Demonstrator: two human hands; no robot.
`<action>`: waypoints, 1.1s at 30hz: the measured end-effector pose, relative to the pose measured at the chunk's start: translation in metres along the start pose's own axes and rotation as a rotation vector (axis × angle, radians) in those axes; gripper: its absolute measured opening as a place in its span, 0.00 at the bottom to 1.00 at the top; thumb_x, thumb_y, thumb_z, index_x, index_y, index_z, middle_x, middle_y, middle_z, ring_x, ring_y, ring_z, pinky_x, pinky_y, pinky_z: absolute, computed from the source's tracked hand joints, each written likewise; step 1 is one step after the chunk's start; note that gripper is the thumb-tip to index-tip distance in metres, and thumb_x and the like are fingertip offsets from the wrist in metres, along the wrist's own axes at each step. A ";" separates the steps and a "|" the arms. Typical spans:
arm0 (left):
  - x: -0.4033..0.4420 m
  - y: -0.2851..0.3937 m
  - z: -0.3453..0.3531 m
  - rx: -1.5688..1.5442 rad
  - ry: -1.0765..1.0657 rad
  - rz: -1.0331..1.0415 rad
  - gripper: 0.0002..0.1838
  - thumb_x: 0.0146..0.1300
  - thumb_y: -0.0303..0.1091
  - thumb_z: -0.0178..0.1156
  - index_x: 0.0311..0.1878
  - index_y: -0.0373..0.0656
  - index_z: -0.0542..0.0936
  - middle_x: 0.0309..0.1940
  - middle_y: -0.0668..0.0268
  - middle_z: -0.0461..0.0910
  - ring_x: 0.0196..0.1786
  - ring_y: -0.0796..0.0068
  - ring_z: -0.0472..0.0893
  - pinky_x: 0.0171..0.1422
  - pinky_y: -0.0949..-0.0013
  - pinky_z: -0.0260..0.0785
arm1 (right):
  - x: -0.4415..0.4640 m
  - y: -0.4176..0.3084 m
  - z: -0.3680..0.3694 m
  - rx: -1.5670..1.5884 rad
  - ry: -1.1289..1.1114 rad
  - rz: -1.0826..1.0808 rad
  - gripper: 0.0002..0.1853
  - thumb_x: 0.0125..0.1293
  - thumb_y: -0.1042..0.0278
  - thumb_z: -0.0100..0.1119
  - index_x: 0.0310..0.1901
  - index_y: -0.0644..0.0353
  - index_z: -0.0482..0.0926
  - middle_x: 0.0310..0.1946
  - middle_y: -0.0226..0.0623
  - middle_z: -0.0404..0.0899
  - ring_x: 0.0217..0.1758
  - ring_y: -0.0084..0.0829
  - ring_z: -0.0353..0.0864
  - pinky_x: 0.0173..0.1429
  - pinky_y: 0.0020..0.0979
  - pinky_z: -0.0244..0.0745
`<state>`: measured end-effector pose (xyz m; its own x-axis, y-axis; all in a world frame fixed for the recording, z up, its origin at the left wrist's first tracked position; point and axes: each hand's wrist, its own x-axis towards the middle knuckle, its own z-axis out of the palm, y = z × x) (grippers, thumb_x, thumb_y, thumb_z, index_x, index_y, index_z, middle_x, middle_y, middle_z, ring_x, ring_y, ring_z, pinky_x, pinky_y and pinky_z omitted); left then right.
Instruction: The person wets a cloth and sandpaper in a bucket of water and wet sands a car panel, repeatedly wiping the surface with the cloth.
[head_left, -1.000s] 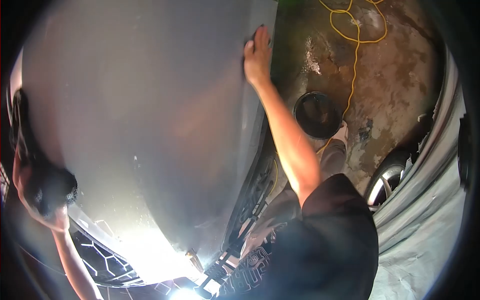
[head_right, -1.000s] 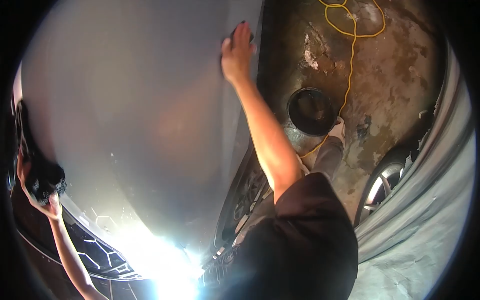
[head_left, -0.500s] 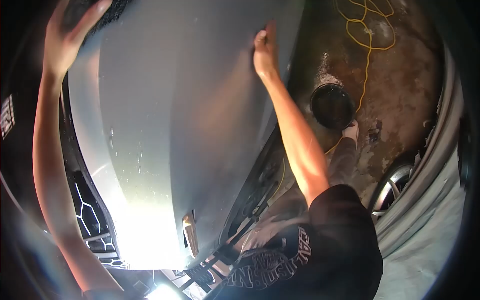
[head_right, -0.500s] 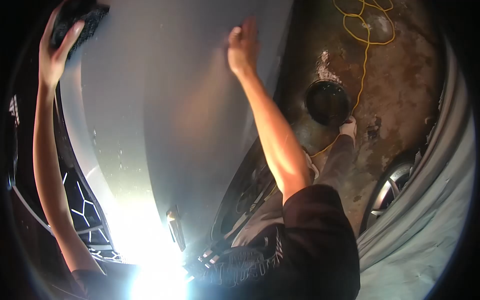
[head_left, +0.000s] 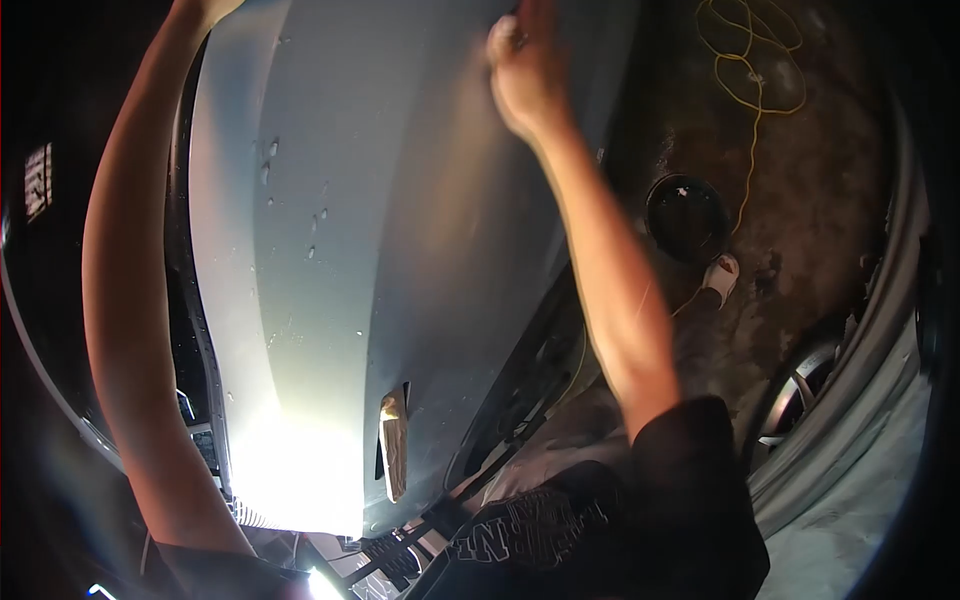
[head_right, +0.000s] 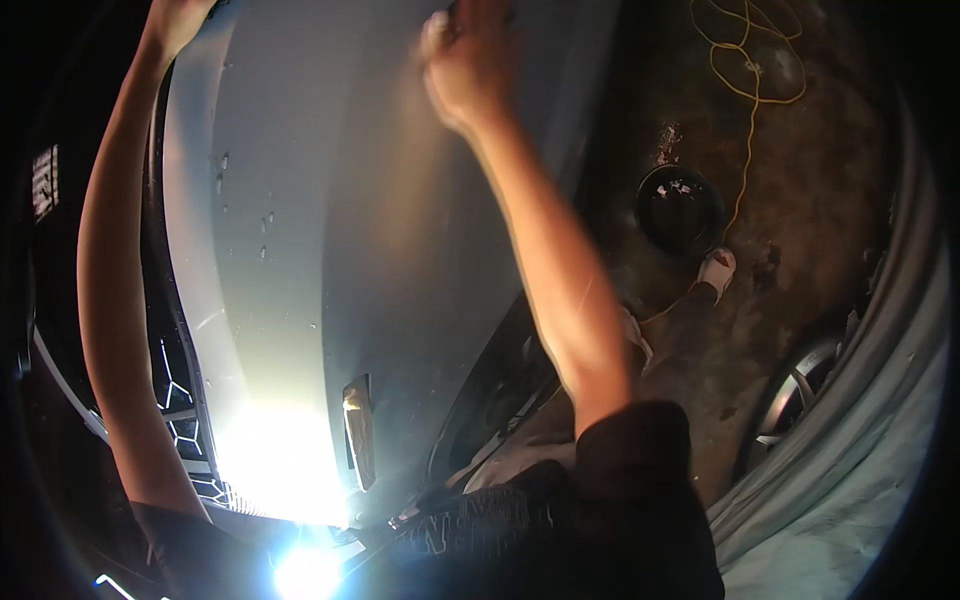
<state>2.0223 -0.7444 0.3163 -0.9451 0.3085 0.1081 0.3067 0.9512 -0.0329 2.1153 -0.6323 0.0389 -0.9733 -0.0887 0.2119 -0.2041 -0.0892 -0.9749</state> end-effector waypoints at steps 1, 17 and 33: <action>0.003 -0.001 0.000 0.014 0.018 -0.001 0.44 0.51 0.64 0.70 0.61 0.37 0.75 0.49 0.56 0.79 0.53 0.61 0.80 0.59 0.57 0.73 | -0.016 -0.020 0.006 -0.146 0.049 -0.041 0.36 0.73 0.57 0.49 0.74 0.70 0.52 0.76 0.60 0.47 0.79 0.59 0.46 0.77 0.61 0.43; -0.002 0.005 0.002 -0.052 0.038 -0.027 0.45 0.52 0.63 0.70 0.62 0.36 0.73 0.54 0.52 0.79 0.55 0.58 0.80 0.61 0.56 0.73 | -0.157 -0.110 0.009 -0.689 -0.605 -0.006 0.47 0.59 0.37 0.63 0.73 0.59 0.62 0.75 0.57 0.52 0.78 0.59 0.51 0.73 0.69 0.51; 0.002 0.020 -0.007 -0.034 -0.026 0.039 0.45 0.51 0.67 0.67 0.59 0.34 0.74 0.55 0.52 0.75 0.57 0.58 0.77 0.61 0.53 0.70 | -0.322 -0.081 -0.015 0.011 -0.485 0.247 0.49 0.72 0.44 0.49 0.76 0.72 0.36 0.77 0.68 0.28 0.80 0.68 0.29 0.77 0.68 0.29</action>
<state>2.0274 -0.7249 0.3229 -0.9349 0.3454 0.0819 0.3464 0.9381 -0.0023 2.4432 -0.5821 0.0489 -0.8312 -0.5557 -0.0132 0.0280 -0.0182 -0.9994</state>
